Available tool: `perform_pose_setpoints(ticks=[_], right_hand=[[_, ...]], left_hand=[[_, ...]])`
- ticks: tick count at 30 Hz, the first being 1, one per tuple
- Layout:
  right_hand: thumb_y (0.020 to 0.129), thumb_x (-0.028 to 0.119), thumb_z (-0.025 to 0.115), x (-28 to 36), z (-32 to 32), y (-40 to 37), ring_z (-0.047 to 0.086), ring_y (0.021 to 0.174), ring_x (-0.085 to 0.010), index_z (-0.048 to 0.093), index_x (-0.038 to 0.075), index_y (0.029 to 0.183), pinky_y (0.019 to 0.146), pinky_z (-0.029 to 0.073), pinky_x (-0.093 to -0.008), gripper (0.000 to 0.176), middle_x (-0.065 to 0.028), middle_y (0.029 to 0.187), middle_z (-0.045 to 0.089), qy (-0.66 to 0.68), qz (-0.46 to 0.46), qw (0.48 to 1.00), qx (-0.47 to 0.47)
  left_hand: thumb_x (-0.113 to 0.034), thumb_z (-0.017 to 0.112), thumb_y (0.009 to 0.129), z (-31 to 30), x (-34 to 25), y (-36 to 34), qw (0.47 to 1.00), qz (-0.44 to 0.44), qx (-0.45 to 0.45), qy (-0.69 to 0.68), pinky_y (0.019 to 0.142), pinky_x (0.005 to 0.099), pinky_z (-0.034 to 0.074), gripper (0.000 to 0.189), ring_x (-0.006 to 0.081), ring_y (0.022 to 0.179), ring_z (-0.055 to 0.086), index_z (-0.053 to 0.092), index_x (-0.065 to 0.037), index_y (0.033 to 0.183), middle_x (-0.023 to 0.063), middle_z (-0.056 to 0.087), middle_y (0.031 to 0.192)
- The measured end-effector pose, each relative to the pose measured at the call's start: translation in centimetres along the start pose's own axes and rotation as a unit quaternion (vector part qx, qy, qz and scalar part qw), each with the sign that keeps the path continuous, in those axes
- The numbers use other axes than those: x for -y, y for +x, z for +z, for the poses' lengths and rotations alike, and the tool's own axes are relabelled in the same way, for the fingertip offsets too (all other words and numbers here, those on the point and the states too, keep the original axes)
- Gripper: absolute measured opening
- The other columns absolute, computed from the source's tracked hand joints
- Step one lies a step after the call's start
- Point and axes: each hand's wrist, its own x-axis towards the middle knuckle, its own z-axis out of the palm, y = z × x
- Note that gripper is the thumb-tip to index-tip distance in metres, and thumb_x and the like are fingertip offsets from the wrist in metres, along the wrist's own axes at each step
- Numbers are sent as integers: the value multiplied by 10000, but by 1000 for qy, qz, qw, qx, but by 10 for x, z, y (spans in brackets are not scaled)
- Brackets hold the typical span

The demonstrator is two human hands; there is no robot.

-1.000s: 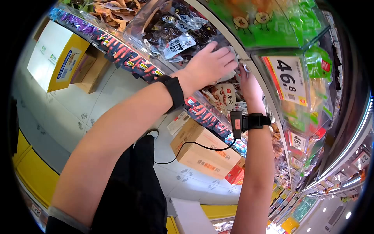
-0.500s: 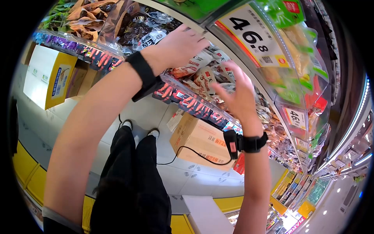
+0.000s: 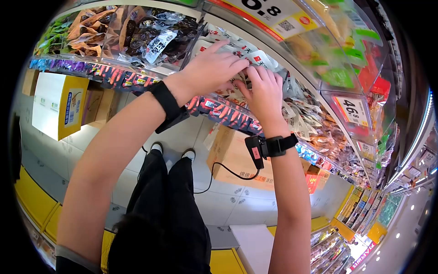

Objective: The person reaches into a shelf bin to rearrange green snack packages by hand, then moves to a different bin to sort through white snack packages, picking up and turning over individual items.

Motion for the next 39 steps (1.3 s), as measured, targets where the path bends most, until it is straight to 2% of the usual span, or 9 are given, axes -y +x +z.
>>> perform_pose_setpoints(ticks=[9,16,18,23,26,33,34,37,39], right_hand=[[782,232,669,-37,-22,-21,568,873,-295,546,78,932,781,418,-397,248,-81,886,608,47,-32,998,37],[820,194,618,-17,-14,-27,562,806,-310,496,61,891,691,430,-403,193,-95,830,596,66,95,991,65],[819,187,617,-17,-11,-29,554,801,-298,508,68,908,682,419,-403,184,-80,845,594,81,49,995,21],[818,193,618,-13,-6,-29,550,805,-262,524,82,919,705,400,-387,177,-58,849,589,52,49,997,-2],[817,197,619,-15,-4,-31,551,807,-242,533,94,922,723,388,-371,170,-43,840,588,46,46,998,-17],[800,209,631,-24,-11,-32,546,823,-199,546,135,920,792,362,-367,165,-3,817,583,-7,-4,1000,-14],[780,238,649,-27,-11,-31,539,845,-202,556,128,912,806,354,-377,195,4,810,596,-15,-9,1000,-16],[761,269,669,-29,-11,-24,535,872,-207,577,123,927,807,349,-384,240,1,822,623,-41,32,998,-37],[748,299,681,-34,-5,-19,530,897,-212,592,123,953,804,349,-397,284,-6,840,643,-39,52,997,-28]], left_hand=[[-183,739,680,3,9,12,997,-15,71,22,945,418,367,300,261,871,600,587,-91,922,71,642,892],[-128,647,748,-9,-2,21,999,-24,36,24,904,407,371,279,264,836,605,565,-107,1014,70,650,803],[-124,589,764,-10,-5,29,994,13,-94,-56,818,416,431,189,286,772,614,586,-92,951,88,644,776],[-130,571,773,-8,-8,59,999,-21,-37,-23,624,440,491,91,347,673,611,606,-52,805,126,632,755],[-87,577,757,-5,-11,71,989,-70,92,88,750,395,513,246,289,896,639,604,-110,1000,102,644,991],[-61,474,816,-15,25,51,981,-115,157,0,750,391,505,397,286,911,619,552,-167,1191,125,636,1017],[-132,572,821,-18,23,51,974,-124,188,31,823,423,481,300,271,1014,591,573,-174,1118,66,620,1075],[-130,484,843,-42,7,58,957,-78,272,59,757,369,497,382,274,930,612,532,-158,1221,115,638,1024],[-190,528,837,-41,8,55,961,-93,257,41,739,373,498,381,281,909,614,524,-140,1215,118,641,994]])
